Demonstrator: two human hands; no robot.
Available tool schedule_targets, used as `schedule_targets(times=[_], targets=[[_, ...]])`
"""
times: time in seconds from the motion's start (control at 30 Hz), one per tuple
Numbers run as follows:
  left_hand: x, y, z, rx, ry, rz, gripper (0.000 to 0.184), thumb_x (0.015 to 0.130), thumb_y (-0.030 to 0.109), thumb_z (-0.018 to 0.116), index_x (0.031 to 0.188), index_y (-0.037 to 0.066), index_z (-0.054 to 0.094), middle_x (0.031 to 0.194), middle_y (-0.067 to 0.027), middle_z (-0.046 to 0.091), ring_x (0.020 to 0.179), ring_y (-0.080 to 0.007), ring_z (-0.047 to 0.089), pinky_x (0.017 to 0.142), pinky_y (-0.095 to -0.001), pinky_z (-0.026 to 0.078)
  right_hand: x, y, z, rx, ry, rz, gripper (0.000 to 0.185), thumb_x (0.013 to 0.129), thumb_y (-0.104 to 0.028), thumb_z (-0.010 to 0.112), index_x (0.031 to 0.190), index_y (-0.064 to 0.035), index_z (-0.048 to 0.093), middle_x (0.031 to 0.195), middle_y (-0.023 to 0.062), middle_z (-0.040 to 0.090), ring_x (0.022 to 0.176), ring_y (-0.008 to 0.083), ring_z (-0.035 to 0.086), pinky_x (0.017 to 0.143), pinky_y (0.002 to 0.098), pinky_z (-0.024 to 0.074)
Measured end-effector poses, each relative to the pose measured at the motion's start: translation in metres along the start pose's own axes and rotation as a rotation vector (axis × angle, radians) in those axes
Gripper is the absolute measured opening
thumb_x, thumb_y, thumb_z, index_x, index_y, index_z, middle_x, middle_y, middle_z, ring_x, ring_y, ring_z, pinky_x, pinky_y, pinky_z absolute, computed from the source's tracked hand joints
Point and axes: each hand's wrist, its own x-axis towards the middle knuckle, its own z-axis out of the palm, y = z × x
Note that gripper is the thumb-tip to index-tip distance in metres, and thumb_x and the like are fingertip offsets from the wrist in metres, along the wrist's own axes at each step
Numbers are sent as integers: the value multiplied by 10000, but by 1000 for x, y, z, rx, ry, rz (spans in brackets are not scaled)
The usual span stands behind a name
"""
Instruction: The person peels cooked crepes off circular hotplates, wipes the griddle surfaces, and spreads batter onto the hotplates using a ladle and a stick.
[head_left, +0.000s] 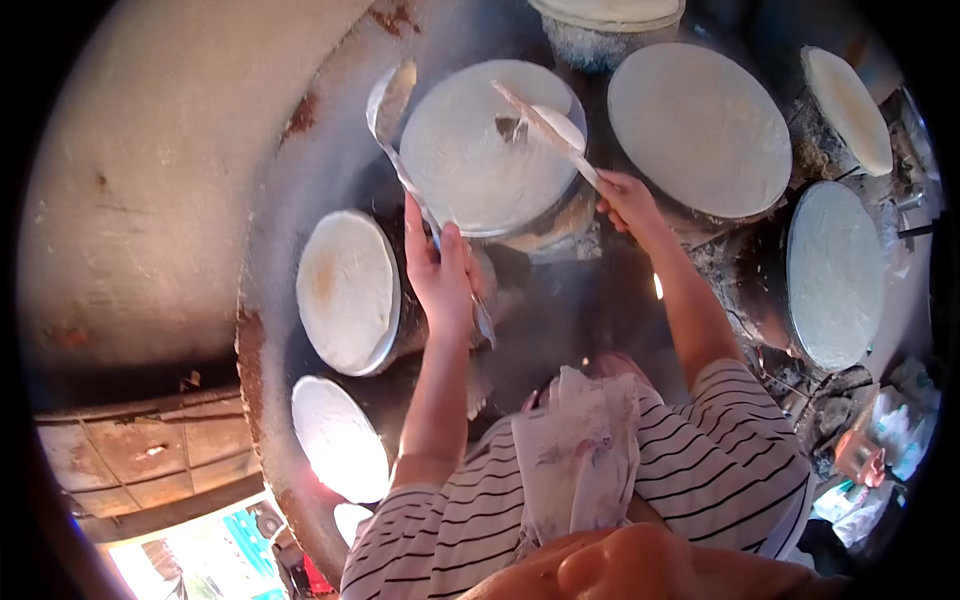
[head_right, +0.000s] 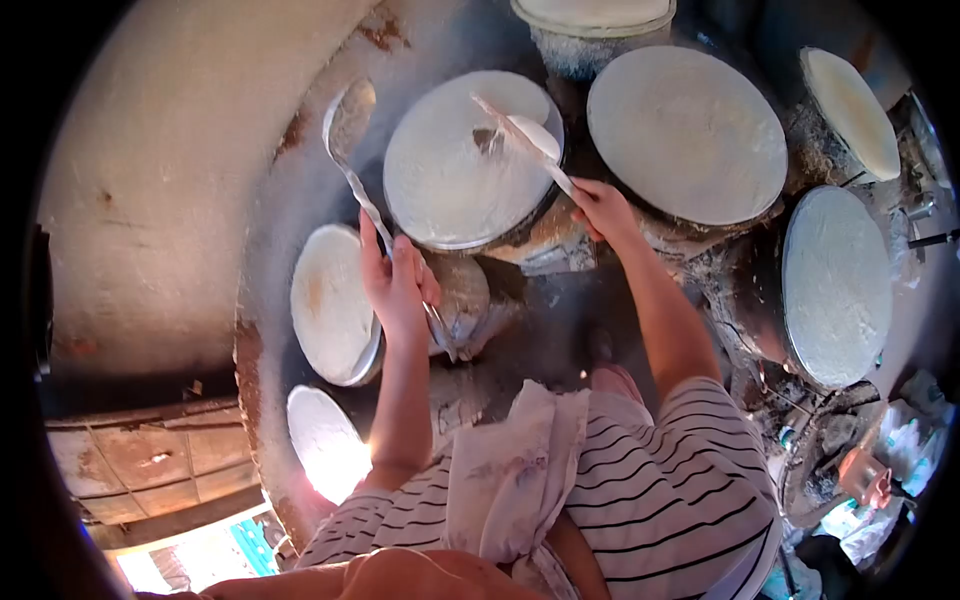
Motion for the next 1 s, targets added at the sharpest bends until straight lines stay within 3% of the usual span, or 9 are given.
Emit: schedule_targets(times=[0.03, 0.17, 0.33, 0.53, 0.67, 0.77, 0.83, 0.93, 1.0], targets=[[1, -3, 1, 3, 13, 7, 562, 963, 82, 436, 1470, 135, 199, 581, 28, 358, 387, -39, 312, 326, -210, 293, 21, -16, 11, -39, 103, 4, 337, 961, -244, 464, 1259, -129, 568, 674, 70, 583, 511, 138, 586, 421, 300, 430], [8, -7, 30, 90, -34, -66, 544, 965, 78, 428, 1464, 122, 215, 559, 33, 333, 379, -41, 305, 328, -211, 293, 65, -26, 29, -825, 418, -365, 338, 889, -134, 463, 1206, -160, 578, 880, 194, 595, 787, 400, 613, 676, 468, 493], [27, -12, 20, 163, -86, -116, 542, 965, 82, 432, 1463, 149, 227, 559, 35, 330, 383, -40, 298, 336, -202, 272, -2, -24, 11, -715, 541, -259, 397, 850, -99, 483, 1233, -189, 540, 914, 198, 542, 707, 396, 607, 630, 456, 516], [69, -25, 75, -410, -144, -507, 460, 973, 127, 447, 1396, 271, 338, 633, 26, 387, 384, -38, 298, 335, -184, 265, 38, -24, 34, -931, 440, -348, 413, 837, -86, 503, 1238, -183, 512, 878, 191, 542, 696, 390, 610, 602, 462, 515], [86, -11, 26, -674, -294, -500, 293, 984, 168, 444, 1256, 278, 450, 641, 36, 375, 396, -31, 323, 318, -175, 278, -23, -4, 3, -824, 509, -312, 329, 894, -142, 498, 1220, -177, 529, 885, 177, 532, 713, 394, 594, 598, 480, 494], [93, -12, 30, -762, -84, -634, 275, 990, 185, 431, 1242, 291, 458, 647, 37, 390, 399, -28, 338, 323, -172, 287, -24, 14, 27, -823, 444, -438, 319, 892, -146, 512, 1209, -175, 544, 872, 173, 529, 680, 395, 584, 581, 479, 490], [97, -15, 25, -976, -94, -779, 108, 985, 210, 448, 986, 129, 520, 623, 30, 406, 402, -42, 370, 345, -191, 321, -8, 3, 29, -820, 436, -508, 321, 889, -144, 518, 1206, -173, 550, 865, 171, 526, 673, 392, 581, 577, 476, 489], [100, -22, 11, -1145, -134, -973, 342, 971, 252, 479, 677, 93, 404, 563, 24, 403, 407, -64, 396, 379, -208, 351, 23, -5, 2, -806, 477, -557, 318, 881, -144, 527, 1195, -173, 569, 853, 156, 523, 665, 379, 579, 578, 469, 487], [103, -31, 7, -1180, -124, -1005, 327, 967, 243, 484, 688, 89, 414, 562, 24, 407, 406, -68, 398, 382, -212, 356, 16, -4, -6, -844, 315, -595, 308, 879, -140, 529, 1181, -172, 582, 842, 149, 526, 683, 373, 580, 590, 466, 486]])
